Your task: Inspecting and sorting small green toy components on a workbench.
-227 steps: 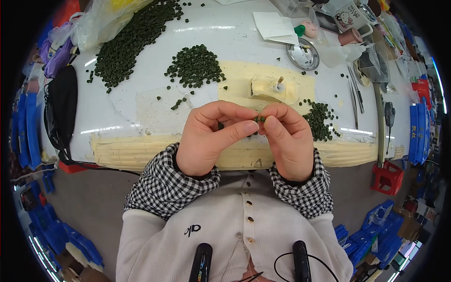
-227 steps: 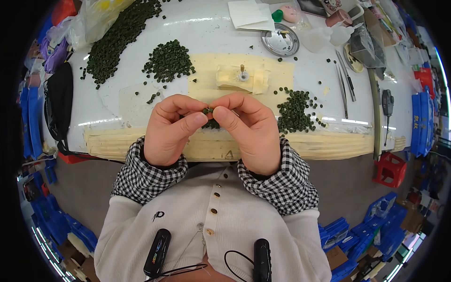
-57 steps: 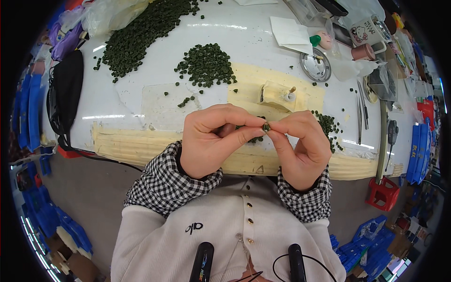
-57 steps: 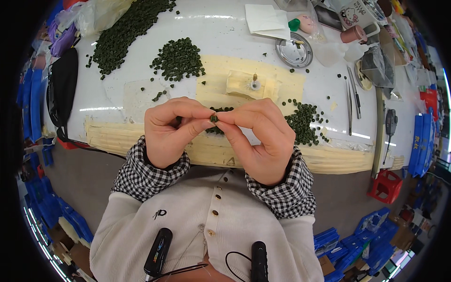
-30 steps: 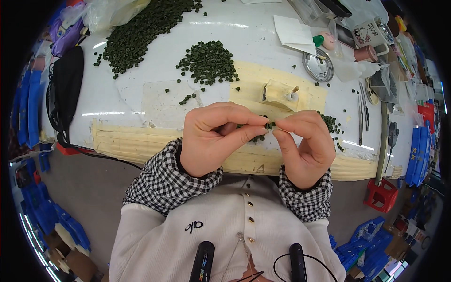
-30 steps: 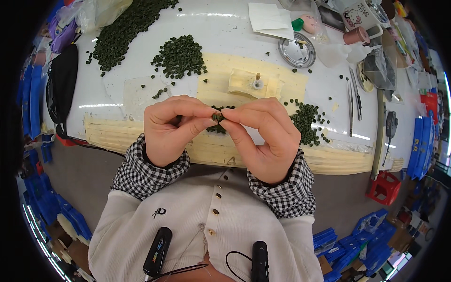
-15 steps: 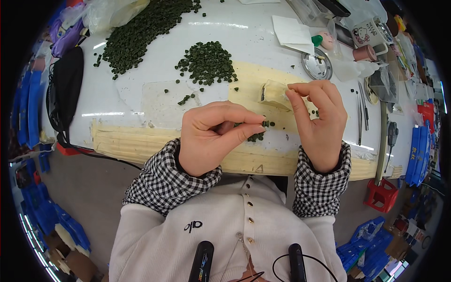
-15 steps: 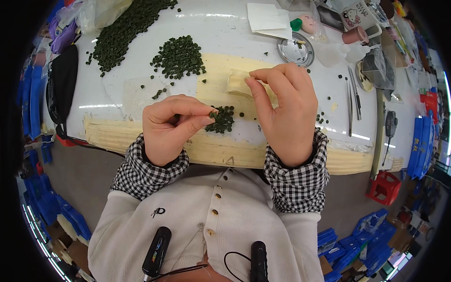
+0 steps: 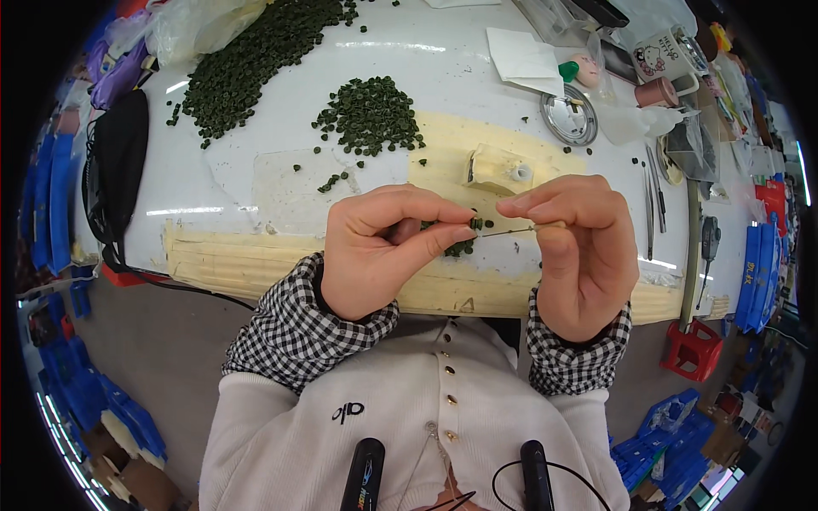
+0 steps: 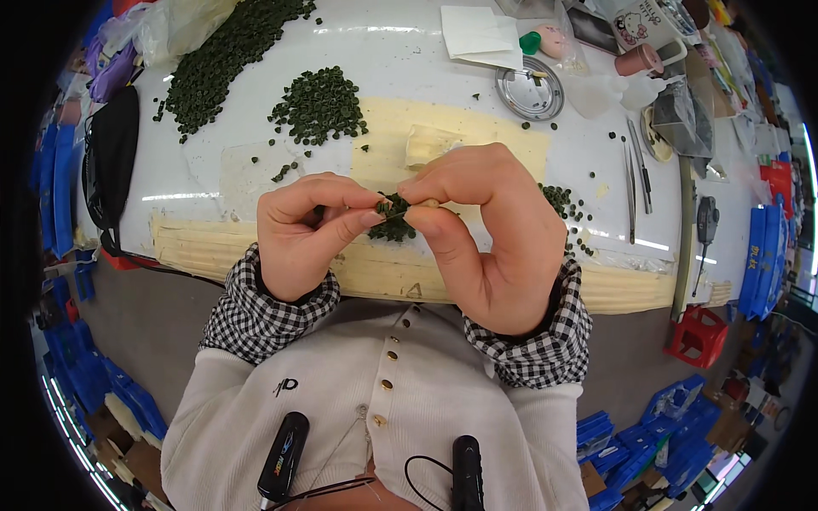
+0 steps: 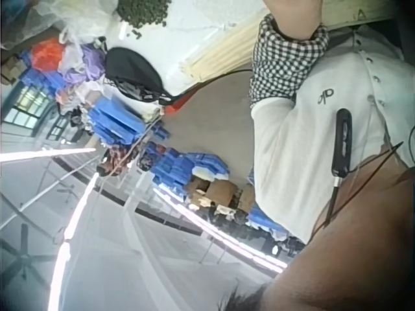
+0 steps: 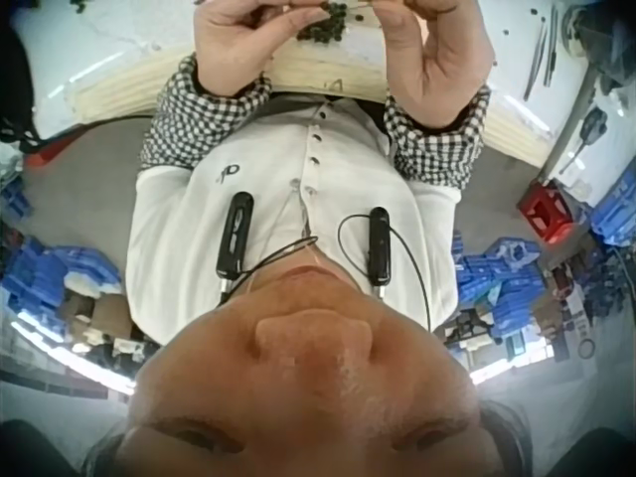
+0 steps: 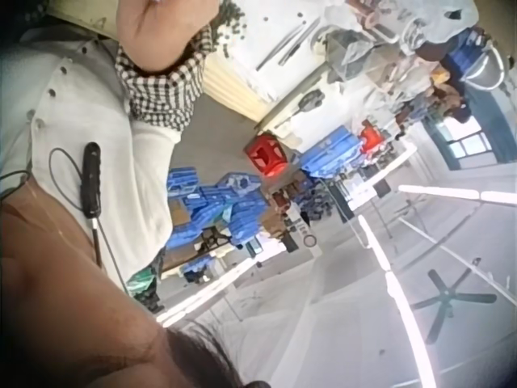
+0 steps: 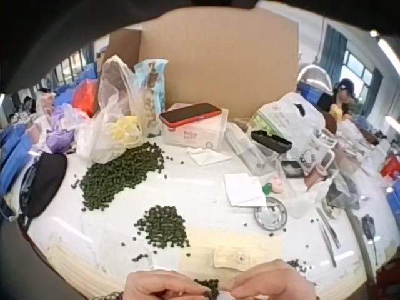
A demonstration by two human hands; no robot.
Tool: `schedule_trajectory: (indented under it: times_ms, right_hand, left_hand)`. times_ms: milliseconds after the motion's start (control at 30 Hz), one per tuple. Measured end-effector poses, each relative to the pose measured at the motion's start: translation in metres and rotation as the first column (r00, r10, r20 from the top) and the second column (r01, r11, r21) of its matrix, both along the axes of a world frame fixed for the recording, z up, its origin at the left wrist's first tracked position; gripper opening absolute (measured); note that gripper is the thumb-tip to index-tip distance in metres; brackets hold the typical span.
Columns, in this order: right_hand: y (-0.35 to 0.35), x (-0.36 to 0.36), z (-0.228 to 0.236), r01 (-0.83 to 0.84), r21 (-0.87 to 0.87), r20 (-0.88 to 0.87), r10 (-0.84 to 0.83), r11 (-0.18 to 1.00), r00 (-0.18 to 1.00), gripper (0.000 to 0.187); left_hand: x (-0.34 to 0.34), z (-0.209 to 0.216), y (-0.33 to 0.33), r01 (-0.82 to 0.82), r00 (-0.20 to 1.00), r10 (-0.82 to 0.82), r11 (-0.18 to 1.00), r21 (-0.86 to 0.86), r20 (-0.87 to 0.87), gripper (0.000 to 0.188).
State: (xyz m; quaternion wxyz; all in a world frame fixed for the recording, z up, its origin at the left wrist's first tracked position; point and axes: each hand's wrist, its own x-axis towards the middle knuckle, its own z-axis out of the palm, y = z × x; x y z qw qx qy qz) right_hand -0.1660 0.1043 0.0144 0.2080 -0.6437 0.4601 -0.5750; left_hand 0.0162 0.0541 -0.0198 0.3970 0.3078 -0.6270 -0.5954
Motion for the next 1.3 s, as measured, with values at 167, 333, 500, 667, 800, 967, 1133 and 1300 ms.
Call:
schedule_trajectory:
  times_ms: [167,333,500,667,800,967,1133,1300]
  right_hand:
    - [-0.003,0.002,-0.003,-0.078,-0.003,-0.010,0.078,0.997,0.997,0.011]
    - [-0.003,0.005,-0.004,-0.066,-0.004,0.005,0.066,0.998,0.998,0.012]
    - [-0.003,0.004,-0.002,-0.060,-0.006,-0.041,0.060,0.998,0.997,0.014]
    - [-0.005,0.002,0.000,-0.065,-0.038,-0.129,0.060,0.997,0.990,0.014]
    - [-0.003,0.003,-0.001,-0.036,-0.007,-0.054,0.036,0.999,0.998,0.015]
    - [0.000,-0.003,0.003,-0.063,0.007,-0.183,0.064,0.998,0.981,0.010]
    - [-0.002,-0.003,0.004,-0.099,-0.002,-0.236,0.095,0.995,0.967,0.008]
    - [-0.002,-0.002,0.009,-0.074,0.004,-0.308,0.072,0.997,0.949,0.007]
  left_hand:
    - [0.000,0.001,0.000,0.006,1.000,-0.006,1.000,-0.010,0.011,0.017]
    - [0.001,0.001,-0.001,0.008,1.000,-0.007,1.000,-0.011,0.015,0.016]
    - [0.001,0.001,0.000,0.007,1.000,-0.007,1.000,-0.006,0.012,0.016]
    - [0.000,0.002,0.000,0.003,1.000,-0.003,1.000,-0.005,0.015,0.016]
    - [0.000,0.001,0.000,-0.002,1.000,0.002,1.000,-0.004,0.010,0.016]
    - [0.002,0.004,0.000,0.015,0.999,-0.016,1.000,0.017,0.047,0.015]
    - [0.000,0.001,0.001,-0.005,1.000,0.005,1.000,0.014,0.010,0.016]
    - [0.000,0.000,0.000,0.002,1.000,-0.002,1.000,0.012,0.002,0.016]
